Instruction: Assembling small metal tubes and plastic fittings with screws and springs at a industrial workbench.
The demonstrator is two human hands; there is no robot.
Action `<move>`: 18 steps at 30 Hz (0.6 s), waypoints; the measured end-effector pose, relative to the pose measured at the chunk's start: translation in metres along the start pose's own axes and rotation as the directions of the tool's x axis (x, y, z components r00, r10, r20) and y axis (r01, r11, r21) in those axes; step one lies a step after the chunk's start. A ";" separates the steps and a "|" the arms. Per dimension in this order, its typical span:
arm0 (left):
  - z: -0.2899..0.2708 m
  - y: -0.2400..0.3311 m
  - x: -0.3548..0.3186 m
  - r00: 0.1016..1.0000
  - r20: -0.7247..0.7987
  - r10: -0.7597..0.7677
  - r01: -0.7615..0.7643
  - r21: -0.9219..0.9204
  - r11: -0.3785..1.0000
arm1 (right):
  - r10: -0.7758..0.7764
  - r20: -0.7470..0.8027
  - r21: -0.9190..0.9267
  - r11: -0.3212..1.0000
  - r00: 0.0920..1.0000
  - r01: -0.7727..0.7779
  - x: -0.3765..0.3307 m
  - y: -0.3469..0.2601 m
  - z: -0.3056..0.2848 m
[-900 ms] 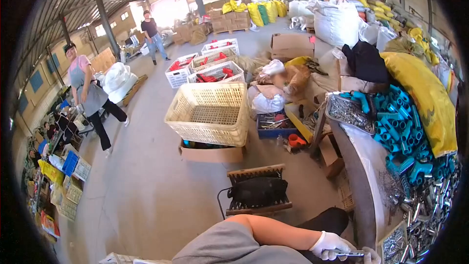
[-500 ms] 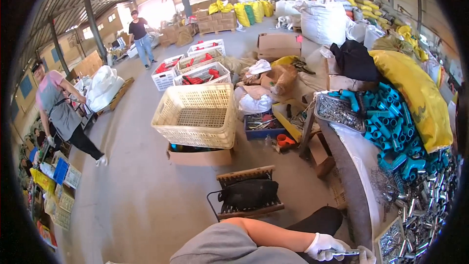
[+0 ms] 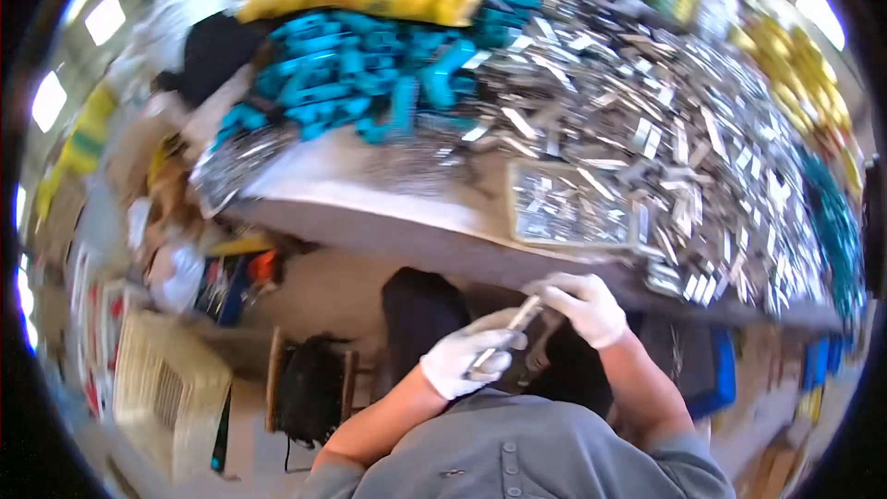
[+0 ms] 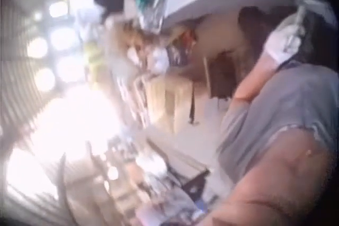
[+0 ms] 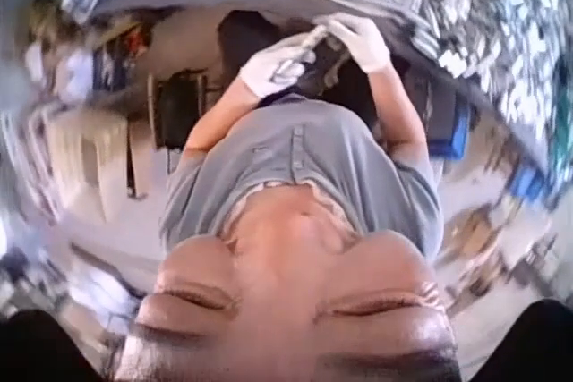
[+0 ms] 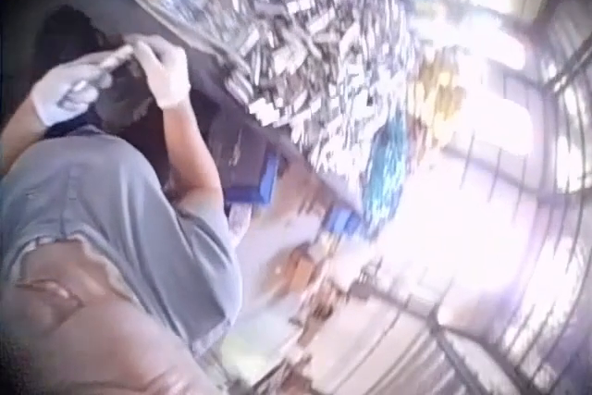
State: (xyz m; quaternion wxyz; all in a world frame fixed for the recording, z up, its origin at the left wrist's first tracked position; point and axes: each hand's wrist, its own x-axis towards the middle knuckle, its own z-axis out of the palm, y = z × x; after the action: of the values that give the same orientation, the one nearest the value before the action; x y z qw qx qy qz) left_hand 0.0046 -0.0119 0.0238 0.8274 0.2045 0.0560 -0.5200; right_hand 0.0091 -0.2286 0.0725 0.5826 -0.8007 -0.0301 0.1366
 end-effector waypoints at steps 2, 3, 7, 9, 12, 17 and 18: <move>0.001 0.008 0.014 0.997 0.041 -0.067 0.066 0.029 0.997 | 0.085 -0.066 0.170 0.983 0.994 -0.073 -0.003 0.009 -0.004; 0.005 0.006 0.017 0.995 0.047 -0.083 0.082 0.029 0.996 | 0.100 -0.077 0.215 0.973 0.992 -0.081 -0.007 0.014 -0.005; 0.013 0.001 0.022 0.997 0.019 -0.078 0.078 0.024 0.997 | 0.191 -0.127 0.162 0.972 0.973 -0.169 -0.012 0.006 -0.010; 0.006 0.002 0.021 0.998 0.055 -0.030 0.030 -0.005 1.000 | 0.136 -0.078 -0.024 0.990 0.988 -0.138 -0.003 -0.008 -0.021; 0.008 0.011 0.020 0.999 -0.019 0.043 -0.043 -0.021 0.999 | -0.380 -0.282 -0.597 0.788 0.881 0.149 0.030 -0.014 -0.054; 0.004 0.023 0.009 0.981 -0.092 0.173 -0.183 -0.109 0.977 | -0.668 0.017 -0.983 0.126 0.744 0.136 0.149 -0.064 -0.106; 0.004 0.024 0.007 0.979 -0.094 0.179 -0.189 -0.110 0.976 | -0.645 0.072 -0.989 0.053 0.761 0.138 0.177 -0.069 -0.116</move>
State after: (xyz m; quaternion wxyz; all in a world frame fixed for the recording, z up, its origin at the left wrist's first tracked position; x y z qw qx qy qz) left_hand 0.0290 -0.0103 0.0317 0.8797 0.1809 0.1020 -0.4278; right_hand 0.2161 -0.2776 0.1378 -0.0525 -0.9432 -0.2141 -0.2487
